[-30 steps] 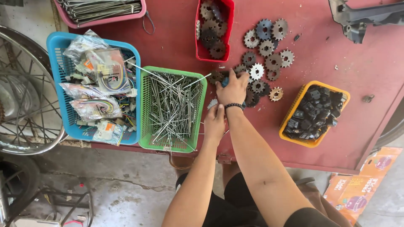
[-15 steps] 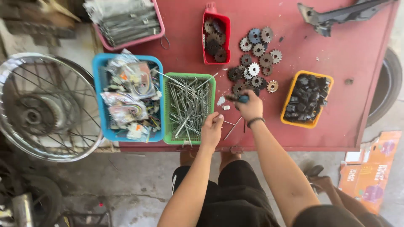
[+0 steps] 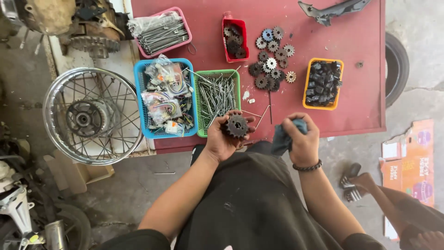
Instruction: The person cleans small metal gears one by one using a dark cloth. They pick up each gear from a pile on a red table, wipe it thoroughly, and place it into a red plastic container. The workspace includes several baskets of parts and a bicycle wheel.
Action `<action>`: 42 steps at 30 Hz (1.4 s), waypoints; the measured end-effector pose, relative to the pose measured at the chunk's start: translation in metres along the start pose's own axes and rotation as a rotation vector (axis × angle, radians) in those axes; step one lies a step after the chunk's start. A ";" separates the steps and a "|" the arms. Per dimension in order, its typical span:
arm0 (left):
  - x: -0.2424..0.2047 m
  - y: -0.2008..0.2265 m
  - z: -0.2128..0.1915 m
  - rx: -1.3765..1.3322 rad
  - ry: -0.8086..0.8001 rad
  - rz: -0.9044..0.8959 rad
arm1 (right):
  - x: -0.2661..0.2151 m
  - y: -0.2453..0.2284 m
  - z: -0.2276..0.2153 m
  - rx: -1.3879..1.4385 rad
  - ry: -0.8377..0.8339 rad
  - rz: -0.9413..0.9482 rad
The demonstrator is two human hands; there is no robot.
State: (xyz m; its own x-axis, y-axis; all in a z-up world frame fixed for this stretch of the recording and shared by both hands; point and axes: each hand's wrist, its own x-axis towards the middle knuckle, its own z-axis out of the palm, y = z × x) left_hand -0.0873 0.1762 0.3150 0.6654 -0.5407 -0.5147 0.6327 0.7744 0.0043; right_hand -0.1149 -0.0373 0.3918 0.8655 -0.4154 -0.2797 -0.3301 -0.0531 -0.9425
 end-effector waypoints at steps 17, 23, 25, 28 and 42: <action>0.036 -0.072 0.075 0.685 0.101 0.558 | 0.051 -0.054 -0.039 -0.396 -0.697 -0.738; 0.053 -0.118 0.107 0.661 0.172 0.546 | 0.071 -0.053 -0.071 -0.457 -0.603 -0.827; 0.062 -0.126 0.100 0.578 0.237 0.584 | 0.065 -0.056 -0.083 -0.427 -0.693 -0.865; 0.073 -0.129 0.081 0.574 0.296 0.592 | 0.081 -0.052 -0.093 -0.252 -0.958 -0.779; 0.018 -0.091 0.063 0.270 0.146 0.553 | 0.005 -0.059 -0.031 -0.216 -0.825 -0.801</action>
State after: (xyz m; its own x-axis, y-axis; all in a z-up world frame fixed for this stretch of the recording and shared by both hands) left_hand -0.1080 0.0753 0.3599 0.8736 -0.0188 -0.4864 0.3011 0.8060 0.5096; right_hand -0.1031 -0.0643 0.4513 0.8111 0.5181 0.2715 0.4324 -0.2187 -0.8747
